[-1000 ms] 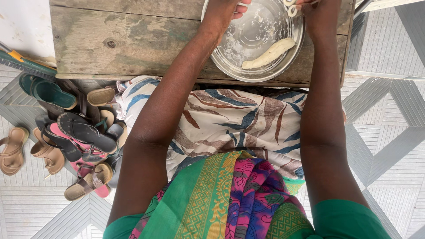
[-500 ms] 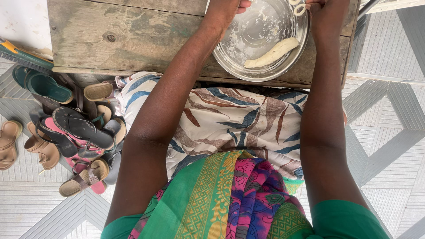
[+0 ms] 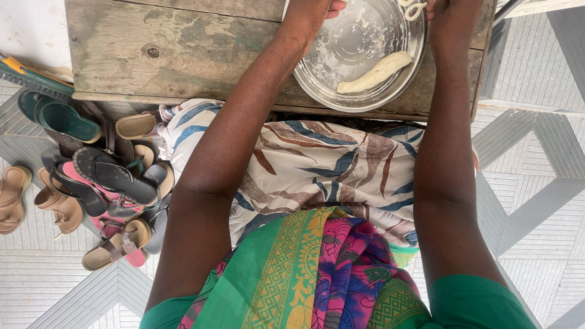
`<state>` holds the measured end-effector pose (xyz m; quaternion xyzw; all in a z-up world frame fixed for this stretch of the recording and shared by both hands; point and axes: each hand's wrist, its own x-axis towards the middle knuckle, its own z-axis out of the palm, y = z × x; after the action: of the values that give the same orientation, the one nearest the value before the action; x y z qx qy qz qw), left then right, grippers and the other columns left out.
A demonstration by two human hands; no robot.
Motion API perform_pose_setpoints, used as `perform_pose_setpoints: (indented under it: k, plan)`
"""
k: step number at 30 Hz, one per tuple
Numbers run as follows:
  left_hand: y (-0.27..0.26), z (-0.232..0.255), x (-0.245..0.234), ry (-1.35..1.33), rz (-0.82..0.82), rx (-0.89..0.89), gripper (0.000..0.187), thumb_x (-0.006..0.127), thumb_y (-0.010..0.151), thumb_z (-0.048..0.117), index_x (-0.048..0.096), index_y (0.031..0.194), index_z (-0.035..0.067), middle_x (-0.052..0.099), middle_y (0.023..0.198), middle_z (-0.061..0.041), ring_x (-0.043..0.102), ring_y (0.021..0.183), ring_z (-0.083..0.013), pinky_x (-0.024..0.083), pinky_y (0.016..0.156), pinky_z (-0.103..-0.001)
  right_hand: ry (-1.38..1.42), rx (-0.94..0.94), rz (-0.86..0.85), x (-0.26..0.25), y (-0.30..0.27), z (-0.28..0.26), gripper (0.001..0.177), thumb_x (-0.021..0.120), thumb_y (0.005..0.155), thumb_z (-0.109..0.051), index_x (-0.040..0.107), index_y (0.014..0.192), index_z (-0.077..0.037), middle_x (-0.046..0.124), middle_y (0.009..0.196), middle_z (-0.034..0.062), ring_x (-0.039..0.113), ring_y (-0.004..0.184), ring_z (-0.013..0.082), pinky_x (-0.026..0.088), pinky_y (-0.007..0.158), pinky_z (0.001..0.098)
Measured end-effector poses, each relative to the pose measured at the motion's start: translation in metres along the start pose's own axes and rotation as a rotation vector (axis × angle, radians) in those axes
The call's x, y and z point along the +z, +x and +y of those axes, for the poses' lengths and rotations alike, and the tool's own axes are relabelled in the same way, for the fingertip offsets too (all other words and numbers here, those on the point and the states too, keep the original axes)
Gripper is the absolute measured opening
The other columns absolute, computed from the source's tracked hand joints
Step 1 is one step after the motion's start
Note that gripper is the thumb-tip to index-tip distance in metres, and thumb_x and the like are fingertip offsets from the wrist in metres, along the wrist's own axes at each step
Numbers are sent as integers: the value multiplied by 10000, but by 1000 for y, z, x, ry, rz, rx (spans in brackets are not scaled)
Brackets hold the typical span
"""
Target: The person shapes small pieces of white dough into decorative ring or lamp shapes by hand and places them on the rim of a metal plate.
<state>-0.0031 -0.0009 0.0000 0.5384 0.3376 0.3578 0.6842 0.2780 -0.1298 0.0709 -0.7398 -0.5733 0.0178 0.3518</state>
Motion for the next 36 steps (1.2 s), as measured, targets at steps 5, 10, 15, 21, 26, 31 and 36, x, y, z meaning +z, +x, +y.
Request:
perform_pose_setpoints:
  k: [5,10,15,21,26,31,36]
  plan:
    - [1,-4,0,-7,-1,5,393,500,1045,366,695,1163,46,792,990,-75,792,895,-120,660,903,-351,141,162,-51,-7,4,1,210,507,1043,115,686,1009,11,727,845,50,746,711,98,627,592,214]
    - [0,-5,0,2,-4,21,391,498,1050,363,692,1170,46,784,992,-77,782,901,-120,650,910,-355,209,107,-168,-14,2,2,259,581,969,191,712,1103,12,748,955,72,752,823,115,623,664,222]
    - [0,-3,0,20,-5,28,407,504,1039,383,696,1174,50,791,987,-73,789,898,-118,668,904,-360,170,-8,-160,-12,0,9,288,601,980,207,708,1162,12,768,1079,107,766,912,147,617,694,240]
    - [1,-5,0,24,-6,0,432,498,1042,409,681,1192,48,791,992,-80,792,913,-123,654,918,-358,178,73,-129,-5,-1,14,228,662,1016,131,698,1191,-11,787,1064,79,788,903,129,615,689,231]
    - [3,-2,5,-20,-21,7,440,521,1025,414,685,1195,43,795,1048,-86,775,937,-153,641,901,-364,81,-74,-86,-7,-2,-12,183,721,1006,118,705,1142,-3,781,1033,90,782,889,161,616,732,267]
    - [-6,2,23,24,-22,-44,340,631,993,308,742,1146,25,792,1115,-101,776,1018,-176,643,939,-357,148,-347,-90,-19,-7,-76,163,657,1015,203,665,1133,92,735,1081,157,758,964,223,629,819,316]
    - [-18,9,40,148,-181,134,437,802,880,144,651,1283,67,708,1180,-129,733,1049,-212,593,951,-367,52,-345,-296,-35,-18,-133,68,763,1069,91,779,1085,28,759,961,133,718,831,193,545,715,306]
